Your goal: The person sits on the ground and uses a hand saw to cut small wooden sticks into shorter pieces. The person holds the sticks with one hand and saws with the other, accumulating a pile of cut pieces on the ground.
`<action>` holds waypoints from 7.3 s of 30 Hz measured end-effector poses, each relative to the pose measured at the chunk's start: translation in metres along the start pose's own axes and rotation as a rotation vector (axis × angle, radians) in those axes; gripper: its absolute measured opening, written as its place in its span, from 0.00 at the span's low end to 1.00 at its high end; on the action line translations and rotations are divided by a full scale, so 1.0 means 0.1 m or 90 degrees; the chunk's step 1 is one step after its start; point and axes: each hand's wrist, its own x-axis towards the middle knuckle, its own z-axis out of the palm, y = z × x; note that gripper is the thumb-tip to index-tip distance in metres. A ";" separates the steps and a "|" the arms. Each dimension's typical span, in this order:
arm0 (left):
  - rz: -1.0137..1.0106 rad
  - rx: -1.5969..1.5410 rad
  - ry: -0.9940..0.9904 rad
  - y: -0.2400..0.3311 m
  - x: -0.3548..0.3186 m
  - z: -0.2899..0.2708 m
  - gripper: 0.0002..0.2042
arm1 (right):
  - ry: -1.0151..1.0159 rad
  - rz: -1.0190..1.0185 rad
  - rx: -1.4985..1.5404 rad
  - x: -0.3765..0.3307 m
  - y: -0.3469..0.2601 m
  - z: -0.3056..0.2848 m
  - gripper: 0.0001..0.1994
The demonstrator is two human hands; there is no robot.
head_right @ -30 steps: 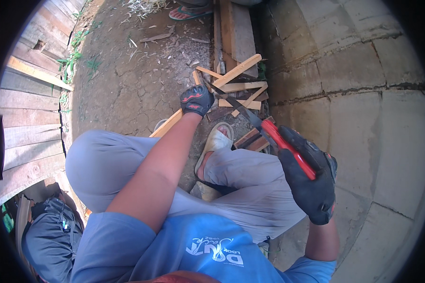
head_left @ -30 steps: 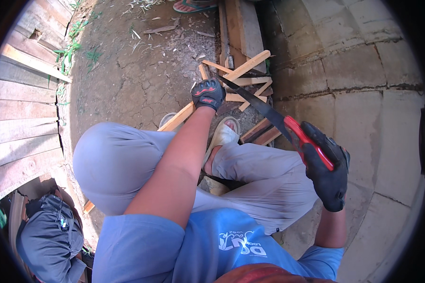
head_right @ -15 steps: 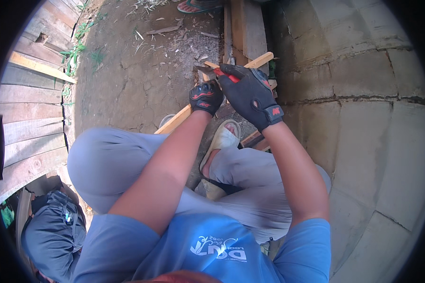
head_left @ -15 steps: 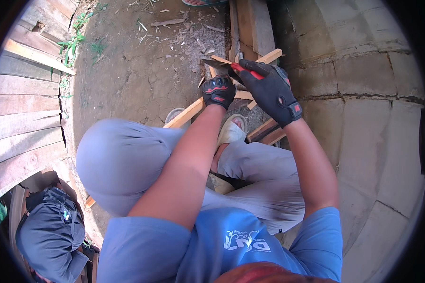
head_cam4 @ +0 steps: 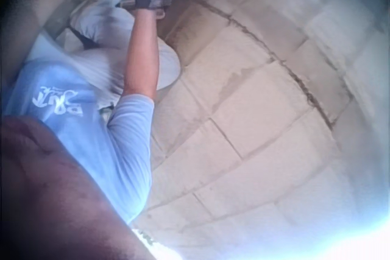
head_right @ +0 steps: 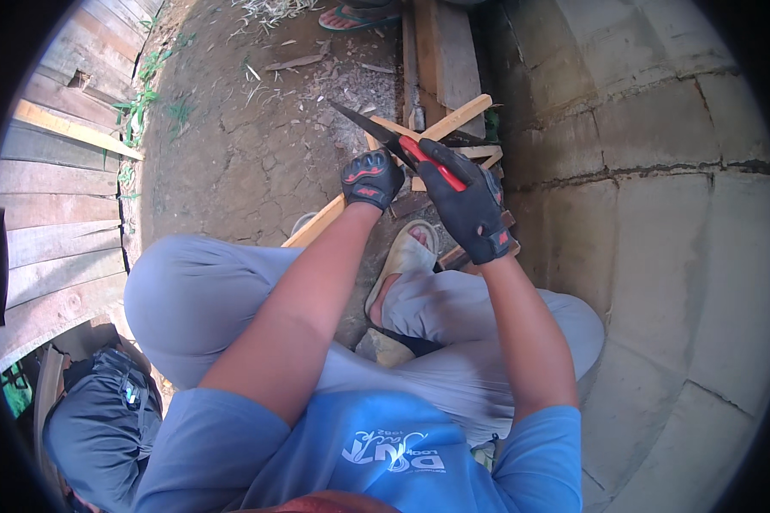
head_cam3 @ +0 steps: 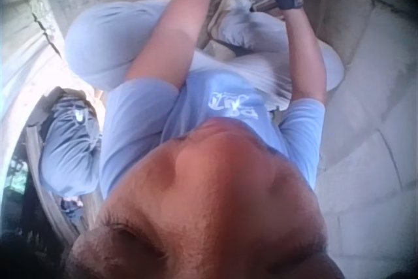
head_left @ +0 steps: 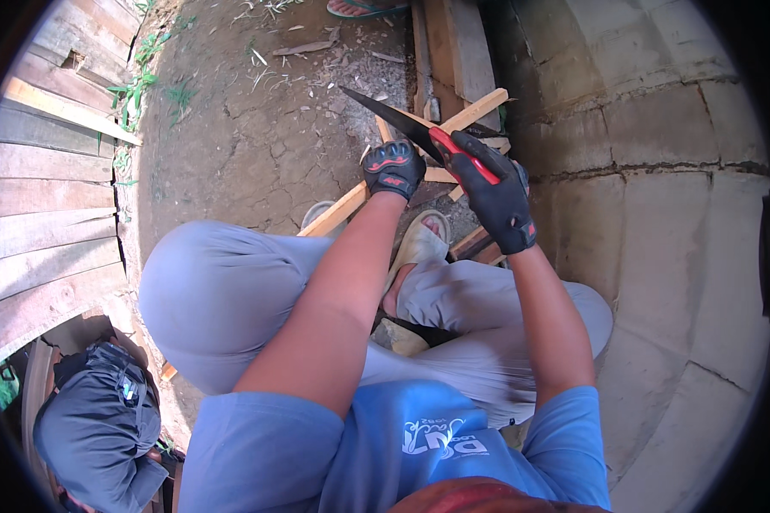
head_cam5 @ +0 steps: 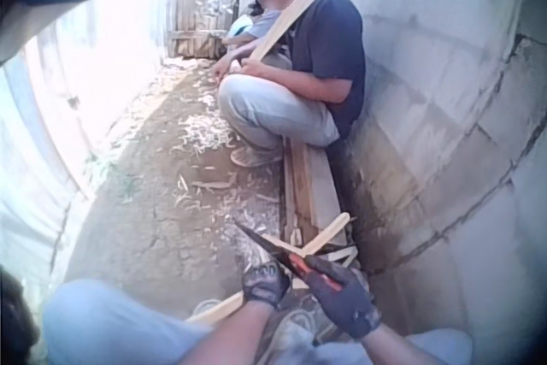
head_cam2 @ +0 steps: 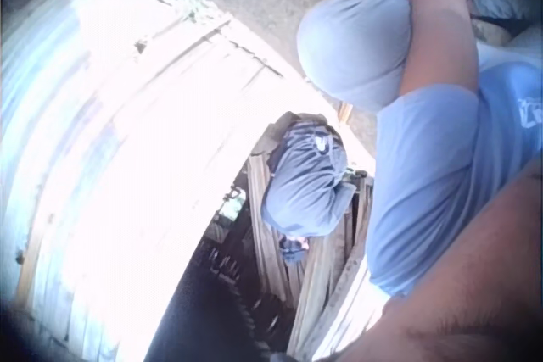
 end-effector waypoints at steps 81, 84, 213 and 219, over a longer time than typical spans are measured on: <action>0.136 -0.099 -0.268 -0.52 0.61 0.17 0.18 | -0.020 -0.048 -0.148 -1.18 -0.30 -0.84 0.18; 0.137 -0.076 -0.269 -0.47 0.56 0.19 0.16 | -0.019 -0.151 -0.125 -0.57 -0.13 -0.31 0.19; 0.008 -0.089 -0.238 -0.03 0.27 -0.24 0.25 | 0.025 -0.093 -0.139 -0.10 -0.17 0.16 0.19; -0.022 -0.038 -0.184 -0.08 0.24 -0.16 0.24 | 0.046 -0.142 -0.096 0.01 -0.03 0.16 0.19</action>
